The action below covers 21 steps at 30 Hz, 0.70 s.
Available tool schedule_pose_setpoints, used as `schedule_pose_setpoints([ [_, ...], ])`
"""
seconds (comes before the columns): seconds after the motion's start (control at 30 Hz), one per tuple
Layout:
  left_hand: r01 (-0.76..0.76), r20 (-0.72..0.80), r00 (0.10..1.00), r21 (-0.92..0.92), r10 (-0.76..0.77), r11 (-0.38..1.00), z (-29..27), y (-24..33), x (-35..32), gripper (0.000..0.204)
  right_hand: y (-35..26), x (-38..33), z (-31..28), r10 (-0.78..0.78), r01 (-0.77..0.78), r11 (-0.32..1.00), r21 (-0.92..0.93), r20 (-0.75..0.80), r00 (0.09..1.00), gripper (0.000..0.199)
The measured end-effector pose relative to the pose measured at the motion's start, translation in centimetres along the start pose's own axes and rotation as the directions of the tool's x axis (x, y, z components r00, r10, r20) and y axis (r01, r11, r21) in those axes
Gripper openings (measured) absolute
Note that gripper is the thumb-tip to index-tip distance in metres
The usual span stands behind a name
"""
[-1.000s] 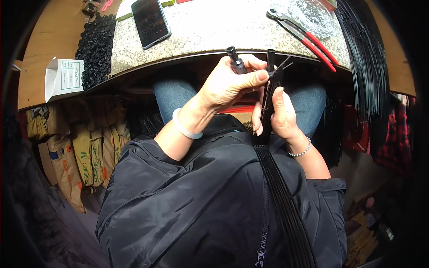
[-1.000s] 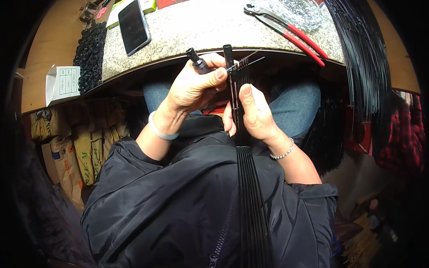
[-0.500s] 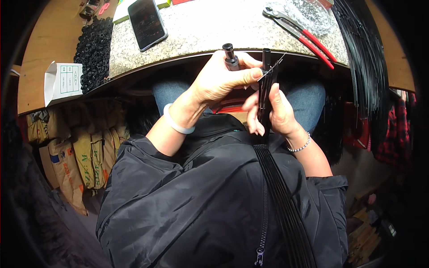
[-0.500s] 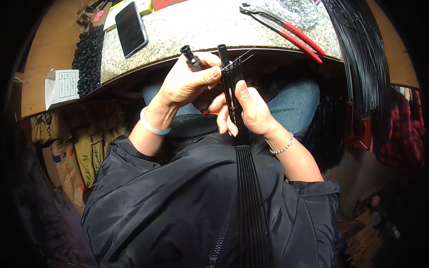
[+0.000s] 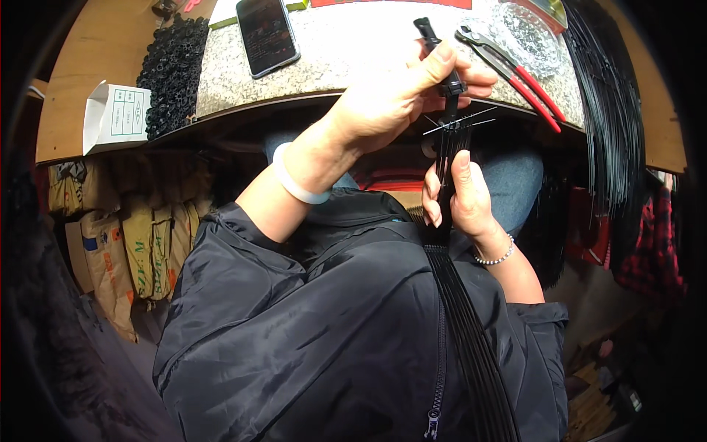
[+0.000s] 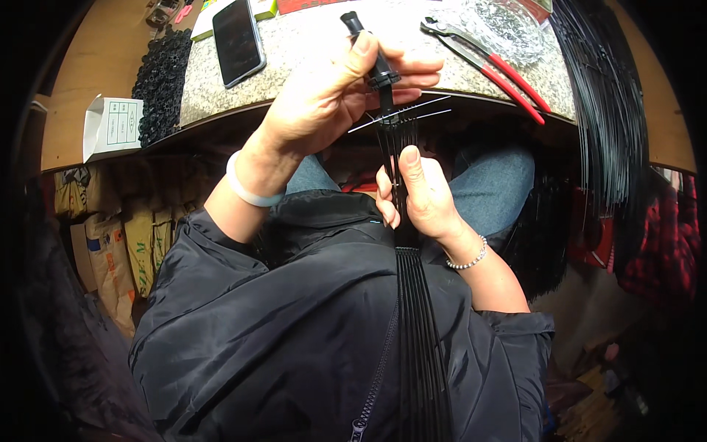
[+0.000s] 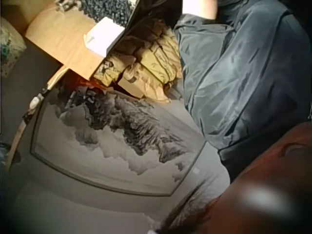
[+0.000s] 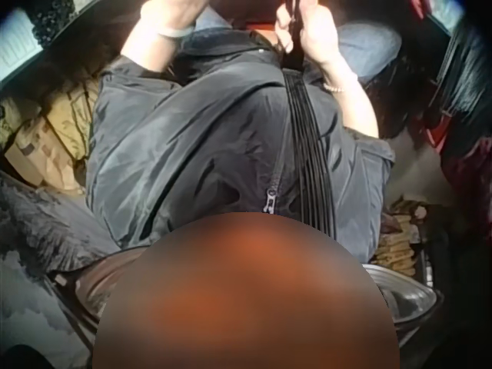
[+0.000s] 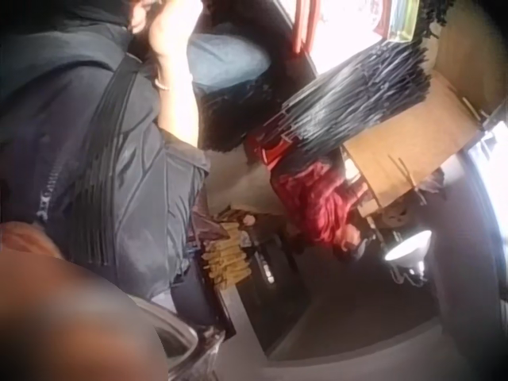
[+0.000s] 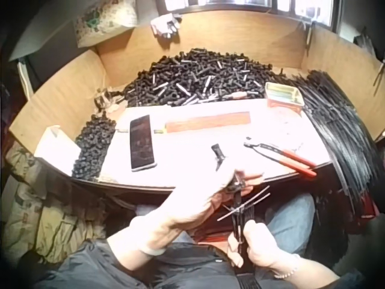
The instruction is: The person is using pliers and their hands to assemble various black plastic and metal components that appear to be for umbrellas at a factory workbench.
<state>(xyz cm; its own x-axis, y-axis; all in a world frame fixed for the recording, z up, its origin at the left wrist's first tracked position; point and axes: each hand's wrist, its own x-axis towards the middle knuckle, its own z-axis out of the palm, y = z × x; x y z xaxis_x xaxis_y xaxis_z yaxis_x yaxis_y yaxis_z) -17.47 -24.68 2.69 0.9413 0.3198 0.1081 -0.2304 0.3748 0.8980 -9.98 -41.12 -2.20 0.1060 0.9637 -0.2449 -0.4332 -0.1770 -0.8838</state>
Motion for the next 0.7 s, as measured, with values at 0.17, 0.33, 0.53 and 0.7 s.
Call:
schedule_pose_setpoints([
  [0.17, 0.097, -0.099, 0.99, 0.005, -0.096, 0.995, -0.1, -0.4, -0.2, 0.042, -0.1, 0.0, -0.1, -0.009, 0.01, 1.0, 0.009, -0.037, 0.999, 0.063],
  [0.33, 0.073, -0.159, 0.985, 0.047, -0.065, 0.996, -0.1, -0.6, -0.2, 0.04, 0.2, 0.2, -0.2, -0.013, 0.014, 1.0, 0.021, -0.045, 0.999, 0.062],
  [0.53, 0.135, -0.137, 0.984, 0.149, -0.115, 0.98, -0.1, -0.3, -0.8, 0.038, 0.2, 0.0, -0.2, -0.012, 0.014, 0.999, 0.036, -0.049, 0.999, 0.061],
  [0.7, 0.205, -0.089, 0.977, 0.165, -0.193, 0.965, -0.2, -0.3, -1.3, 0.029, 0.0, 0.0, -0.2, -0.024, 0.025, 0.999, 0.031, -0.044, 0.999, 0.062],
])
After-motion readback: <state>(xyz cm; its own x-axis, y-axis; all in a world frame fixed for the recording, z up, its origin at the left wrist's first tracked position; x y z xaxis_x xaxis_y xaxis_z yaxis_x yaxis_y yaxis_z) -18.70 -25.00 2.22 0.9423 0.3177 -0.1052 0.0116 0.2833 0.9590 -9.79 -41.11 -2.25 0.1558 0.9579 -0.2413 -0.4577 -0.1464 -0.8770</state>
